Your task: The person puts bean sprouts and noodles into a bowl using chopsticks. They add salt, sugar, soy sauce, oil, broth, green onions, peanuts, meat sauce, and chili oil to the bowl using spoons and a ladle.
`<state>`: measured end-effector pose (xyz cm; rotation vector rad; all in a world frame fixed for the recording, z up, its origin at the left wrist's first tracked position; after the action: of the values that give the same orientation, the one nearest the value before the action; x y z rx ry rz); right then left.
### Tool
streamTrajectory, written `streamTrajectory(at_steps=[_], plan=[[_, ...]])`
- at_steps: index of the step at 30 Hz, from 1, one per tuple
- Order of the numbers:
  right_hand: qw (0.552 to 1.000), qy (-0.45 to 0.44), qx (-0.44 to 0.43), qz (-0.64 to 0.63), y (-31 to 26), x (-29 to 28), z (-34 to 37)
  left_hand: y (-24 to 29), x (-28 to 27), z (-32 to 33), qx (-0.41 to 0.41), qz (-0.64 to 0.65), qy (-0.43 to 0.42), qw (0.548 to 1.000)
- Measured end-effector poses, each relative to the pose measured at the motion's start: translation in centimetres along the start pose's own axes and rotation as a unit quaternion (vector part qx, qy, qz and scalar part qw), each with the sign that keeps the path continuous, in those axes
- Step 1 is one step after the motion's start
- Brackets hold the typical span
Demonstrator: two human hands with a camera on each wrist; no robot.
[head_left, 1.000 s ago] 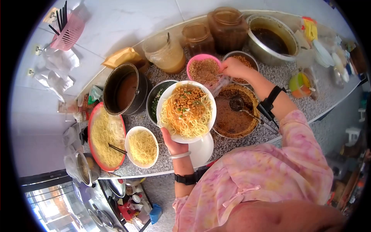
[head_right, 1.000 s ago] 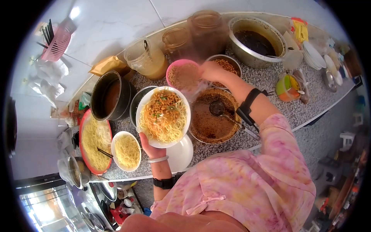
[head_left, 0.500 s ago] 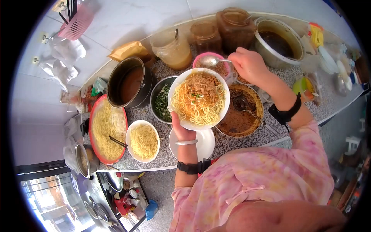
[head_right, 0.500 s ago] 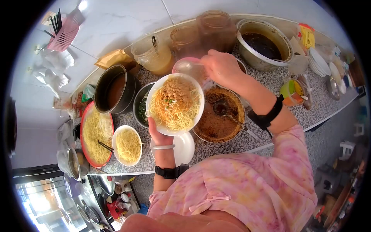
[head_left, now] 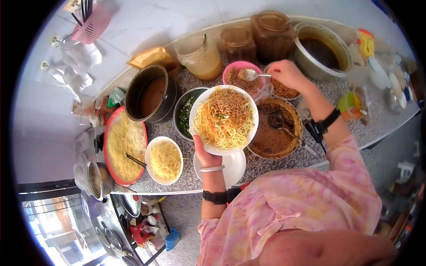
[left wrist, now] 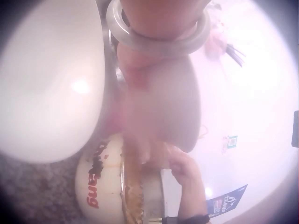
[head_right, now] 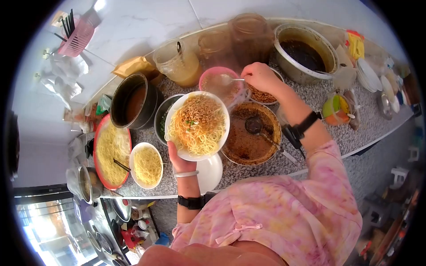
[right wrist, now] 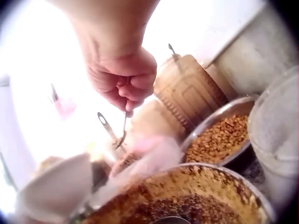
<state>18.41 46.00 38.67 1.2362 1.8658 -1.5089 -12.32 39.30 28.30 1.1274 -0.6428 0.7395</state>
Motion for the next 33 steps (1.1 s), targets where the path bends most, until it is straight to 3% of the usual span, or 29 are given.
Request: streamTrajectory(at_steps=[2, 3, 5, 8, 9, 14, 16, 19, 23, 26, 28, 32, 33], plan=[[0.989, -0.033, -0.011, -0.142, -2.7, -1.5, 1.3, -0.3, -0.2, -0.2, -0.002, 0.009, 0.004, 1.0], [0.989, -0.036, -0.011, -0.143, -2.9, -1.3, 1.4, -0.5, -0.2, -0.3, -0.007, 0.014, 0.006, 1.0], [0.993, 0.055, -0.101, -0.028, -3.9, -2.5, 1.6, -0.5, 0.5, -0.1, -0.003, 0.01, 0.006, 1.0], [0.991, 0.033, -0.124, 0.041, -1.5, 0.1, 1.8, -0.4, 1.4, 0.6, -0.011, 0.005, -0.005, 1.0], [0.986, 0.049, -0.121, 0.1, -0.6, -0.1, 2.5, -0.2, 1.5, 0.9, -0.01, 0.005, -0.009, 1.0], [0.99, 0.049, -0.027, 0.127, -1.6, -7.0, 11.2, 1.8, 0.7, 3.6, -0.012, -0.008, -0.005, 1.0], [0.97, -0.144, 0.012, 0.194, 0.3, -5.4, 16.7, 3.0, 0.0, 5.0, -0.001, -0.019, 0.0, 1.0], [0.957, -0.174, 0.083, 0.217, 2.6, -3.9, 23.0, 4.8, -2.2, 6.7, 0.022, -0.037, -0.007, 0.999], [0.99, -0.065, 0.104, 0.072, 2.5, -3.0, 25.6, 7.1, -4.8, 9.1, 0.045, -0.061, 0.007, 0.997], [0.979, -0.018, 0.102, 0.177, 0.2, -4.4, 26.3, 7.9, -6.8, 10.6, 0.053, -0.071, 0.018, 0.996], [0.952, 0.022, 0.026, 0.303, -3.4, -6.6, 26.0, 8.2, -7.5, 11.7, 0.054, -0.067, 0.014, 0.996], [0.933, -0.027, -0.005, 0.359, -4.4, -6.3, 27.1, 8.6, -9.5, 13.1, 0.031, -0.048, 0.018, 0.998], [0.927, -0.081, 0.023, 0.367, -4.2, -5.5, 27.4, 8.8, -9.7, 13.3, 0.031, -0.045, 0.016, 0.998]])
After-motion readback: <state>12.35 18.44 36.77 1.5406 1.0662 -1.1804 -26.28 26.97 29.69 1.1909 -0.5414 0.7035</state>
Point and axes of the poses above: each hand's wrist, its own z-axis away from the middle knuckle, its own x-axis out of the palm, y = z × x, the point moved 8 cm from there along -z, towards the middle knuckle, and after that the axes turned 14 degrees about y, right-handed, at the moved point
